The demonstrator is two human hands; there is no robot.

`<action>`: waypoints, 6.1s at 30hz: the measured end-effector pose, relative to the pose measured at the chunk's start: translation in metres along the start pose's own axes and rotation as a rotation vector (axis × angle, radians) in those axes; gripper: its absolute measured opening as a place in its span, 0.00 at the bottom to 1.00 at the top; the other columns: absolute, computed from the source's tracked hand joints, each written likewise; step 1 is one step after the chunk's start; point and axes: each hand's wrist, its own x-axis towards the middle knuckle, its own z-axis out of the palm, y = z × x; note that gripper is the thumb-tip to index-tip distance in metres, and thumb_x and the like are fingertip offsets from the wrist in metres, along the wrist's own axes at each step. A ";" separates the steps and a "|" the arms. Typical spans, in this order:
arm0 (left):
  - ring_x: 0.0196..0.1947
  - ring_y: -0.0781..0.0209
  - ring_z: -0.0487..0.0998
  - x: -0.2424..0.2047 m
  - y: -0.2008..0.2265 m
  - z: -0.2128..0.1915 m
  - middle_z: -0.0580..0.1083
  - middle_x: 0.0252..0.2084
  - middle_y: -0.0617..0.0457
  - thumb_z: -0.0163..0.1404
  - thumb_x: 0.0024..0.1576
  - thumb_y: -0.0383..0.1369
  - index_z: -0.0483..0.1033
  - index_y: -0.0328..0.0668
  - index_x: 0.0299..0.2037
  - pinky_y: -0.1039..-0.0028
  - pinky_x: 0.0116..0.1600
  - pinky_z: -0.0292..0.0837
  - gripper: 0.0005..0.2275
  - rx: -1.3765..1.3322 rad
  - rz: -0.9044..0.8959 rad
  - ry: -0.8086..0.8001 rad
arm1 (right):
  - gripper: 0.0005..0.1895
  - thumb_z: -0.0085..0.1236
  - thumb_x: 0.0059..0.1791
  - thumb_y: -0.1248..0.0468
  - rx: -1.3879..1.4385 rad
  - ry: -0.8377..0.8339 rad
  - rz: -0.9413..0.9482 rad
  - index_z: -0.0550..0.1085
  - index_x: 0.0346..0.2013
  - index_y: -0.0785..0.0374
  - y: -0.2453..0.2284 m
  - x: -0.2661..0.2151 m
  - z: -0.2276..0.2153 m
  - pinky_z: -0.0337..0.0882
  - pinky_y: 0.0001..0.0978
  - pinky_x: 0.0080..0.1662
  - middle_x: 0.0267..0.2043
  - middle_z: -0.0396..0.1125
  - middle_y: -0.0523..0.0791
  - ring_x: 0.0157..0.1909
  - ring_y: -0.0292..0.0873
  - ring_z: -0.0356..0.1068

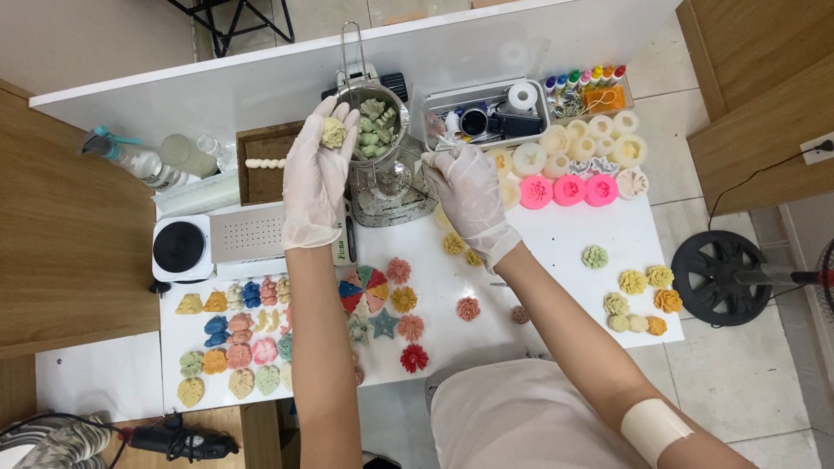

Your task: The recorder uses a carving tool to refine and shape the petals of decorative wax flowers at a production table.

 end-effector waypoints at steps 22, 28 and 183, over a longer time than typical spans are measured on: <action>0.30 0.71 0.72 -0.074 -0.007 0.014 0.73 0.33 0.56 0.48 0.64 0.33 0.73 0.31 0.61 0.83 0.31 0.67 0.17 0.226 -0.013 0.179 | 0.16 0.54 0.53 0.49 0.113 -0.121 0.611 0.77 0.40 0.57 -0.014 0.014 -0.007 0.70 0.47 0.40 0.31 0.74 0.52 0.36 0.57 0.74; 0.29 0.69 0.72 -0.074 -0.007 0.017 0.74 0.33 0.55 0.49 0.64 0.31 0.75 0.30 0.58 0.82 0.30 0.66 0.15 0.219 -0.001 0.200 | 0.12 0.57 0.52 0.54 0.238 -0.060 0.518 0.77 0.39 0.60 -0.024 0.025 0.003 0.72 0.44 0.41 0.32 0.75 0.52 0.37 0.54 0.76; 0.40 0.57 0.77 -0.244 -0.302 -0.012 0.76 0.43 0.48 0.38 0.65 0.40 0.63 0.31 0.66 0.69 0.43 0.77 0.24 -0.233 -0.554 0.804 | 0.04 0.55 0.44 0.67 -0.528 -0.515 -0.180 0.76 0.28 0.54 0.477 0.011 0.040 0.72 0.40 0.30 0.28 0.72 0.45 0.32 0.47 0.75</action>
